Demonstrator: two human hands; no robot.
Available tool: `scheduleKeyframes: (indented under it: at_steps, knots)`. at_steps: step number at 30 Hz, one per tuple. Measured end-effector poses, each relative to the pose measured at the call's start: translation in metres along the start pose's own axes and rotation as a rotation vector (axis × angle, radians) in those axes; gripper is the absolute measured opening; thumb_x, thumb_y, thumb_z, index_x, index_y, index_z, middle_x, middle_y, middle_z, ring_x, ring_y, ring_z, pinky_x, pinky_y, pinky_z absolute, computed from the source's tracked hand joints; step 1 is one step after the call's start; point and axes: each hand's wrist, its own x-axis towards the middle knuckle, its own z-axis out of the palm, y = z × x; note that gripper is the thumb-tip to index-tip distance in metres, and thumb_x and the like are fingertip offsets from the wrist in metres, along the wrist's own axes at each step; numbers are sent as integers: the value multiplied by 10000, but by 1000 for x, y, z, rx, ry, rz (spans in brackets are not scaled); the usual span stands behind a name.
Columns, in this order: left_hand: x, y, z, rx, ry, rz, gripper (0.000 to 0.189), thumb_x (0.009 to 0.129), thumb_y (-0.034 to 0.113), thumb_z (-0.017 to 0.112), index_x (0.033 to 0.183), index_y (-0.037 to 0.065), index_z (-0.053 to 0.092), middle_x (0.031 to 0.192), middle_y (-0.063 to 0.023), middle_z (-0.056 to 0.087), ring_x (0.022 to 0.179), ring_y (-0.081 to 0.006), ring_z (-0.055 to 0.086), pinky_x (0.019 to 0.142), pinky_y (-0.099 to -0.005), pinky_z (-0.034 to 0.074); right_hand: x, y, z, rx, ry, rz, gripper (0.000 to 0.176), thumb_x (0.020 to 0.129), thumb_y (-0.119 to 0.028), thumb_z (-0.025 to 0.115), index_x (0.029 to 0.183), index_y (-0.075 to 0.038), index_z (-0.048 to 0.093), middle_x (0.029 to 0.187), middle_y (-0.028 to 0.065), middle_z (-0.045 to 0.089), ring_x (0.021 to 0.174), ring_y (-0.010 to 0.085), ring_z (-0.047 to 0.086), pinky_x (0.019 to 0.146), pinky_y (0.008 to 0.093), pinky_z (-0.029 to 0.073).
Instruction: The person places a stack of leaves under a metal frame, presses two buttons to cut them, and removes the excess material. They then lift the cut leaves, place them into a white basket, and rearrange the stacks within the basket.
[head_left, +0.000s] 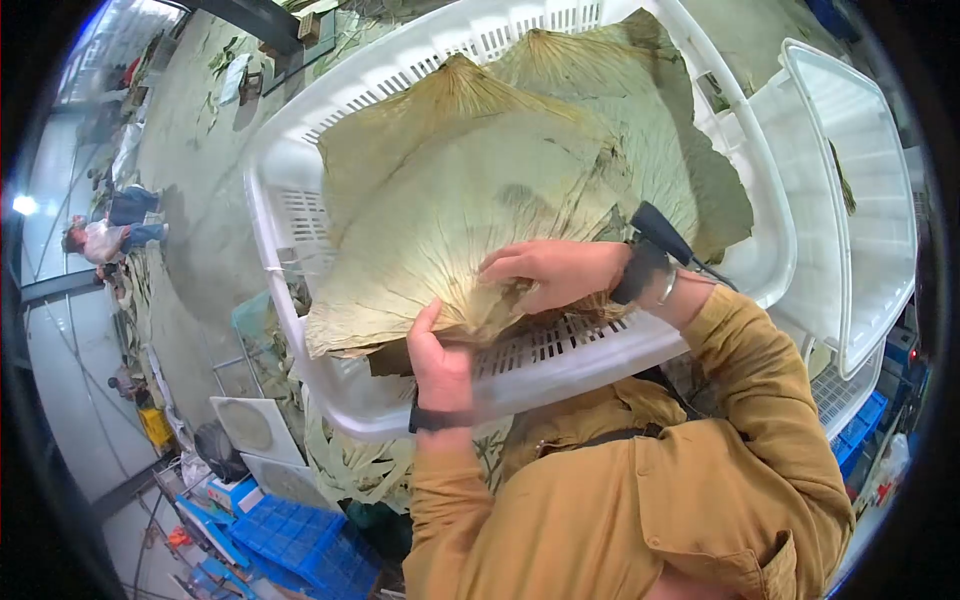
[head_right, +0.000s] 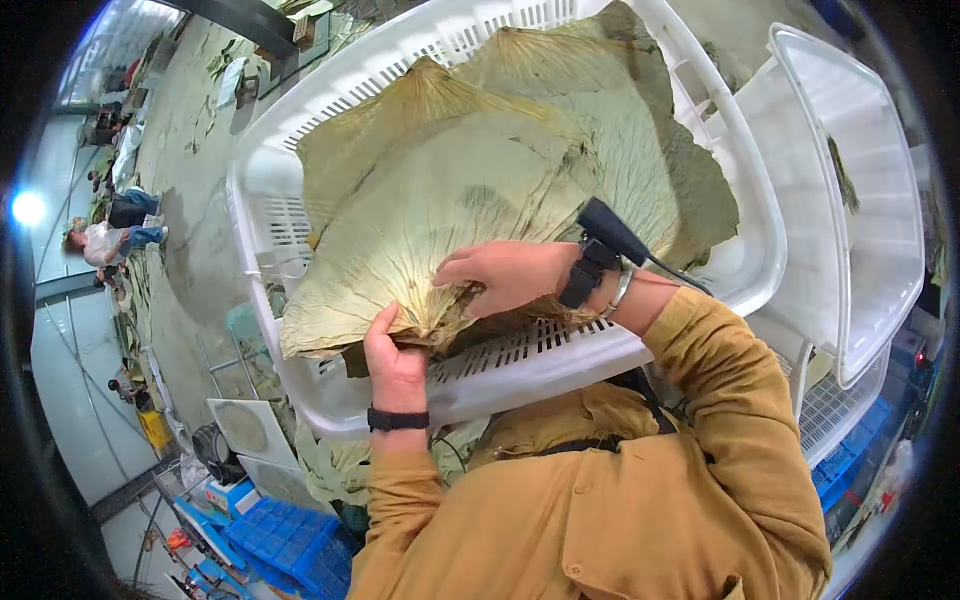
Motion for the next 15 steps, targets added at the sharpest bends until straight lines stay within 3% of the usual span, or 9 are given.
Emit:
scheduleKeyframes:
  at_steps: [1, 4, 6, 7, 8, 9, 11, 12, 15]
  knots:
    - [-7, 1, 2, -13, -37, 6, 421, 893, 108, 518, 1282, -40, 454, 1283, -184, 531, 1175, -345, 519, 1029, -507, 400, 0, -2, -1, 34, -7, 0, 566, 790, -190, 696, 1284, -4, 492, 1300, 188, 497, 1196, 352, 490, 992, 402, 411]
    - [-24, 2, 8, -41, -106, 2, 435, 911, 129, 518, 1308, -26, 433, 1307, -178, 511, 1196, -330, 502, 1029, -490, 399, -5, -15, 3, -34, 39, -51, 595, 796, -210, 700, 1311, -10, 478, 1309, 194, 492, 1200, 343, 489, 995, 388, 411]
    - [-42, -4, 21, 21, -73, 46, 433, 936, 179, 513, 1313, -18, 433, 1300, -173, 516, 1177, -319, 516, 1004, -477, 418, -4, -46, 13, -113, 160, -56, 505, 804, -207, 689, 1235, -16, 510, 1225, 166, 531, 1147, 345, 512, 943, 404, 433]
    - [-33, -10, 9, 13, -174, 57, 493, 945, 304, 546, 1316, -1, 437, 1277, -162, 533, 1150, -302, 532, 975, -458, 439, -2, -57, 17, -215, 105, -37, 477, 807, -233, 687, 1195, -7, 526, 1190, 173, 559, 1076, 358, 548, 867, 417, 458]
    - [-38, -13, 11, 12, -187, 56, 493, 945, 304, 546, 1316, -1, 437, 1277, -162, 533, 1150, -302, 532, 975, -458, 439, -3, -65, 19, -323, 49, -16, 455, 809, -259, 684, 1154, 3, 543, 1154, 181, 586, 1004, 370, 584, 792, 429, 482]
    - [-44, -14, 16, 31, -207, 118, 541, 926, 374, 568, 1305, 8, 447, 1258, -153, 544, 1136, -296, 539, 968, -450, 444, -5, -64, 22, -197, 83, -55, 359, 837, -265, 655, 1048, 5, 545, 1041, 186, 623, 936, 386, 596, 738, 461, 471]
    - [-51, -19, 21, 96, -223, 194, 691, 850, 541, 624, 1291, 33, 464, 1227, -129, 564, 1112, -279, 552, 946, -430, 457, -5, -38, 28, -153, 71, -13, 337, 852, -261, 635, 1036, 8, 550, 990, 198, 629, 919, 389, 599, 737, 462, 470]
    - [-47, -23, 19, 85, -235, 206, 691, 850, 541, 624, 1291, 33, 464, 1227, -129, 564, 1112, -279, 552, 946, -430, 457, -5, -34, 28, -82, 47, 32, 316, 866, -256, 615, 1025, 11, 555, 939, 210, 636, 902, 393, 603, 735, 464, 470]
    - [-18, -35, 4, 122, -191, 161, 576, 831, 261, 742, 1280, 22, 473, 1189, -92, 575, 1073, -236, 553, 916, -395, 460, -8, -17, 37, -61, 190, 135, 328, 912, -288, 559, 1071, -2, 581, 922, 242, 628, 907, 415, 590, 763, 461, 461]
